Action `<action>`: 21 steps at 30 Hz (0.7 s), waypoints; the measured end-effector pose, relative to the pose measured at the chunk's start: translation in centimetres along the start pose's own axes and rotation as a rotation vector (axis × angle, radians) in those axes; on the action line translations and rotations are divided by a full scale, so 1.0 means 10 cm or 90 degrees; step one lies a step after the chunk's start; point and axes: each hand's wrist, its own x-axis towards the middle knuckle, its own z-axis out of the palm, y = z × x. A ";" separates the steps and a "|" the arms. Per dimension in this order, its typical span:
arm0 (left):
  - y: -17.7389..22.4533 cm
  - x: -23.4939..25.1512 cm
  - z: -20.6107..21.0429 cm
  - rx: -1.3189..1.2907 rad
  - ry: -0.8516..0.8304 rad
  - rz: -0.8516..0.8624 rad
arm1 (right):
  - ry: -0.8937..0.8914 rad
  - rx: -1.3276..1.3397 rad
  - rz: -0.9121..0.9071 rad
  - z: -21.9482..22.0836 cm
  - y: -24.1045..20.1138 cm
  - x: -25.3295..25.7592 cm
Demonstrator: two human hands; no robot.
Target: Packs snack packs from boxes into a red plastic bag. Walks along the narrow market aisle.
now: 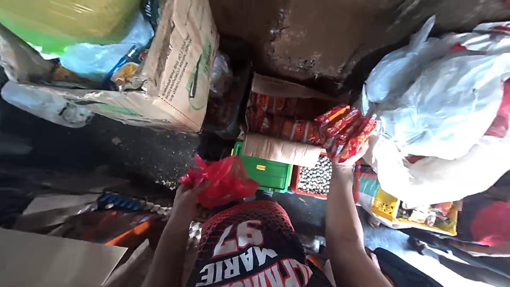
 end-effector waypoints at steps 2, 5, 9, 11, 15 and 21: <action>0.05 -0.02 0.12 0.050 -0.006 0.051 | -0.040 0.005 0.015 0.02 0.05 -0.10; 0.24 -0.17 0.34 0.080 -0.010 0.052 | 0.196 -0.046 0.152 1.10 -0.15 -0.42; 0.35 -0.33 0.43 0.063 -0.009 0.029 | -0.018 -0.133 0.287 1.67 0.08 -0.67; 0.40 -0.44 0.43 0.057 -0.009 0.051 | 0.017 -0.121 0.360 1.84 0.45 -0.76; 0.58 -0.69 0.30 0.035 0.030 0.205 | -0.421 0.154 0.558 1.57 1.57 -0.81; 0.39 -0.78 0.08 0.136 0.092 0.364 | -0.415 -0.177 0.870 2.11 2.10 -0.91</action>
